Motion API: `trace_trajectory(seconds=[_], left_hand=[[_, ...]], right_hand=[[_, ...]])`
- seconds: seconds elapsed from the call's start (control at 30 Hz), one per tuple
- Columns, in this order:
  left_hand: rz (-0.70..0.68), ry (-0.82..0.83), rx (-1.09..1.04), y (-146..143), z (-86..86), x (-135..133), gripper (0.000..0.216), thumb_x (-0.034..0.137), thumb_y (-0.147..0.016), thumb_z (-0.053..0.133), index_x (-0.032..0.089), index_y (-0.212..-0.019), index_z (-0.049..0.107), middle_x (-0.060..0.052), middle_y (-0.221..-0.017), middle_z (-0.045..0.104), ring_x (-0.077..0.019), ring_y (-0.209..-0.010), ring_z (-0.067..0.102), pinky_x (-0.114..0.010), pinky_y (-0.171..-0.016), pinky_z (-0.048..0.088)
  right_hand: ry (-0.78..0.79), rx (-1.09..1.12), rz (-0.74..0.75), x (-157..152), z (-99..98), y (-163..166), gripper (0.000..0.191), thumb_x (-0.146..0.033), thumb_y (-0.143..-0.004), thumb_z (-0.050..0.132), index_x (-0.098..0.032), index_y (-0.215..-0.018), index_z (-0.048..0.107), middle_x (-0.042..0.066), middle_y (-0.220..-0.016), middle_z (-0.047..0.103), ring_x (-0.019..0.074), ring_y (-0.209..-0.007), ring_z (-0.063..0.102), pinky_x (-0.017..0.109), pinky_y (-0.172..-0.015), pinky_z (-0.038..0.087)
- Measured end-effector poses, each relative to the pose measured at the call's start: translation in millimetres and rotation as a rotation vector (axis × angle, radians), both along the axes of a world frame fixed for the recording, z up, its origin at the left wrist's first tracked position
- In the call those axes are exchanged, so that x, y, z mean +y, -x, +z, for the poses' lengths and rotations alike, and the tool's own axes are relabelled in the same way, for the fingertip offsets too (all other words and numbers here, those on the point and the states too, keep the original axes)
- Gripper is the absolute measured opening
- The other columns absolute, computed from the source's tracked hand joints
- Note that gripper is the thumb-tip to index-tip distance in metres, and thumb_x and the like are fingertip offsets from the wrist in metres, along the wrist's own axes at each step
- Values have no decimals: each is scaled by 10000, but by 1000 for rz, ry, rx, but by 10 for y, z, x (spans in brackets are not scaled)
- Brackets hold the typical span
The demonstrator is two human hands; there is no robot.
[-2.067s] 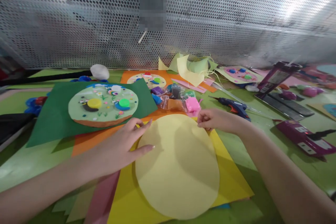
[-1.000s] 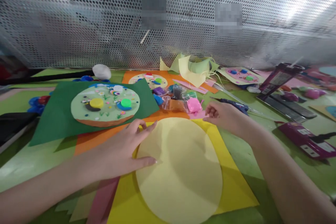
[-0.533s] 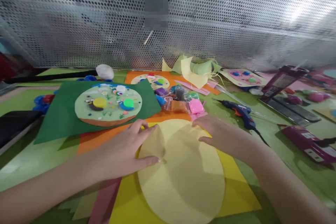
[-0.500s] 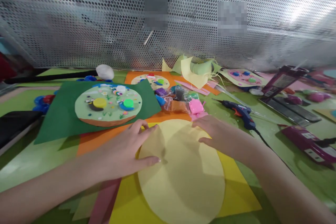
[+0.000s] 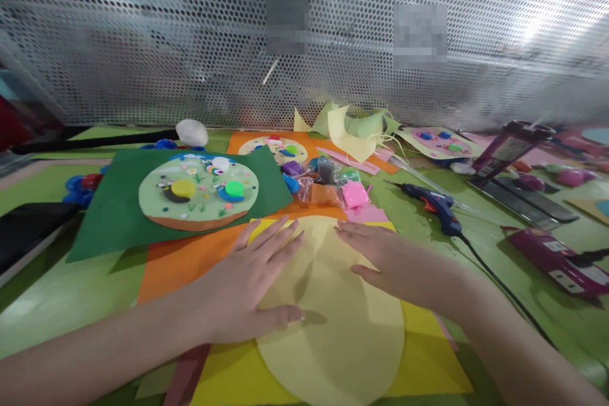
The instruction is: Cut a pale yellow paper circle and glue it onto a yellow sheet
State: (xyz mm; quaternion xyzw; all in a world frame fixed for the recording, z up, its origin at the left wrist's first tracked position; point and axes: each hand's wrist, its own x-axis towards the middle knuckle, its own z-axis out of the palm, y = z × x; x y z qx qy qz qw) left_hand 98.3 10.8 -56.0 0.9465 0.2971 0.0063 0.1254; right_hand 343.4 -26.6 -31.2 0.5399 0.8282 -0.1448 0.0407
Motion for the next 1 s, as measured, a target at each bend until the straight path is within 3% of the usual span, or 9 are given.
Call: trace_trajectory(seconds=[0.1, 0.2, 0.33, 0.43, 0.53, 0.7, 0.87, 1.0], left_hand=[[40, 46, 54, 5, 24, -1, 789, 675, -813, 330, 212, -1431, 168, -101, -1501, 180, -332, -1374, 155, -598, -1081, 53], [66, 66, 85, -4, 67, -9, 830, 681, -813, 311, 189, -1434, 63, -108, -1504, 96, -335, -1380, 113, -614, -1071, 22], [32, 59, 89, -2, 88, -64, 837, 678, -819, 295, 174, -1420, 2, -101, -1504, 26, -330, -1385, 37, -622, -1066, -3], [14, 109, 93, 14, 66, -117, 802, 658, -833, 293, 192, -1417, 3, -110, -1501, 56, -328, -1383, 68, -626, -1067, 45], [0, 91, 61, 11, 54, -152, 806, 652, -833, 304, 186, -1419, 5, -124, -1499, 64, -329, -1382, 72, -619, -1072, 42], [32, 96, 90, -12, 43, -179, 829, 680, -816, 286, 165, -1421, 47, -126, -1496, 66, -356, -1376, 74, -642, -1059, 57], [16, 76, 83, 26, -44, -196, 835, 677, -822, 279, 187, -1416, -43, -97, -1503, -2, -307, -1388, 28, -576, -1093, 59], [6, 74, 84, 47, -80, -213, 842, 671, -825, 283, 173, -1416, -50, -111, -1493, -37, -312, -1385, 37, -544, -1103, 78]], right_hand=[[22, 17, 19, 0, -17, 23, 602, -293, -871, 477, -75, -1402, 295, 124, -1471, 229, 262, -1348, 232, 465, -1097, 238], [105, 28, 23, -10, -50, 55, 755, -478, -869, 470, -57, -1427, 186, 130, -1492, 134, 261, -1370, 142, 463, -1109, 192], [96, 62, 1, -40, -86, 124, 858, -624, -846, 385, -37, -1430, 159, 147, -1499, 82, 281, -1375, 52, 475, -1117, 148], [121, 67, 10, -70, -117, 186, 863, -635, -852, 339, -38, -1434, 118, 133, -1499, 20, 287, -1370, -12, 501, -1112, 140], [45, 55, 26, -92, -153, 250, 866, -623, -856, 347, -43, -1437, 73, 133, -1491, -39, 298, -1355, -72, 525, -1107, 123], [20, 64, 116, -105, -186, 350, 875, -613, -856, 362, 12, -1419, 123, 187, -1470, 16, 308, -1362, 15, 528, -1103, 99], [-13, 39, 148, -143, -203, 394, 884, -649, -857, 286, -3, -1416, 58, 162, -1464, -46, 284, -1363, -48, 527, -1100, 67], [23, 77, 151, -180, -247, 416, 885, -672, -851, 244, -6, -1412, 86, 157, -1473, -2, 275, -1370, -15, 510, -1105, 61]])
